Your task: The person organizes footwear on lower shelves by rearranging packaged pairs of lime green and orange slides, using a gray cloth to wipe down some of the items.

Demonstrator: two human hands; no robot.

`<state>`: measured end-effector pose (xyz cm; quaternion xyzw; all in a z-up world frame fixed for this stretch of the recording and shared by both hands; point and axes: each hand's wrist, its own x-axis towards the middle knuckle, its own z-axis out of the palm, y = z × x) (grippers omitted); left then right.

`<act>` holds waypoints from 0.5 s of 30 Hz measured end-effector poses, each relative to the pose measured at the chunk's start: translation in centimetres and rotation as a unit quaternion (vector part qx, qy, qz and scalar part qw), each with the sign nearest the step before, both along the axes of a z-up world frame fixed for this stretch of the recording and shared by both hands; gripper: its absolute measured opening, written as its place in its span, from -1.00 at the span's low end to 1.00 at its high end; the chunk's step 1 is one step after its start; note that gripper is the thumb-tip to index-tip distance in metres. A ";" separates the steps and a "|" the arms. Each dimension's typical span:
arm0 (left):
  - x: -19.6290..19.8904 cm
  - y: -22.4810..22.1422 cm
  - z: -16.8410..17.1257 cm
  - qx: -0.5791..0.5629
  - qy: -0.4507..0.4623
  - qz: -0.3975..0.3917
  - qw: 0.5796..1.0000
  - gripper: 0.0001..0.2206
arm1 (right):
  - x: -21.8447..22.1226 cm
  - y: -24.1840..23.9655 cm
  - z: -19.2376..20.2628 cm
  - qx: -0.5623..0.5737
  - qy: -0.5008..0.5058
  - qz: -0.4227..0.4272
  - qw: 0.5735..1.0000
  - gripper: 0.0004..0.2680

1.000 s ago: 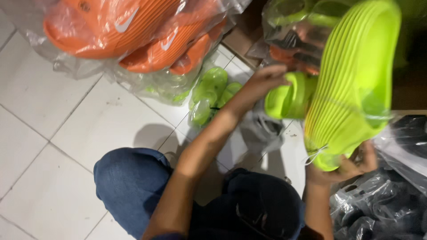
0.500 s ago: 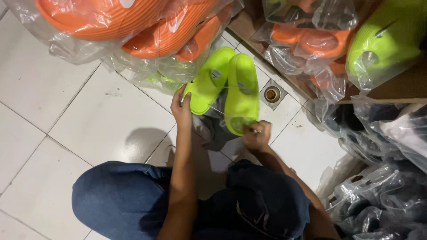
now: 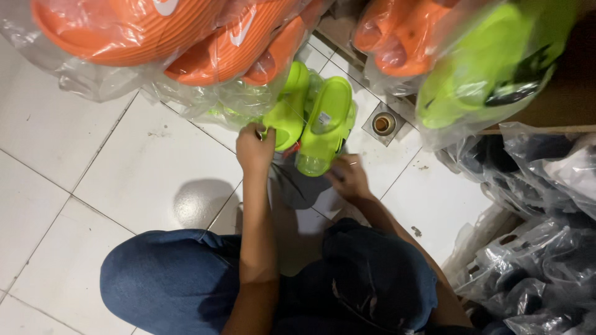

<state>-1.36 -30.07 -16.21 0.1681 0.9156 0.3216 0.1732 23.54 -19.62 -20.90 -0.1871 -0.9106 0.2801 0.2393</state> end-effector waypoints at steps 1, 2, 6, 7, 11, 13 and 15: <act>-0.2 0.2 1.1 -0.013 0.000 -0.008 1.000 -0.76 | 0.7 0.8 -0.1 -0.083 0.031 -0.081 0.993 -0.69; 0.1 0.3 3.5 -0.015 -0.002 -0.010 1.000 -0.76 | 2.1 1.5 0.2 -0.085 0.028 -0.083 0.993 -0.69; 1.8 0.7 14.3 0.087 -0.134 -0.146 0.976 -0.69 | 6.7 4.0 1.1 -0.061 0.061 -0.209 0.974 -0.82; 2.4 0.8 17.2 0.121 -0.182 -0.233 0.948 -0.68 | 7.6 4.4 1.4 -0.032 0.070 -0.234 0.969 -0.87; 4.9 1.1 20.8 0.210 -0.261 -0.438 0.835 -0.83 | 11.5 6.9 3.0 0.133 0.062 -0.245 0.958 -0.86; 6.8 1.7 21.5 0.296 -0.319 -0.580 0.689 -0.81 | 11.8 8.9 5.0 0.136 0.029 -0.211 0.968 -0.58; 9.8 2.6 21.1 0.297 -0.341 -0.603 0.657 -0.75 | 9.1 11.0 8.0 0.107 -0.010 -0.170 0.980 -0.52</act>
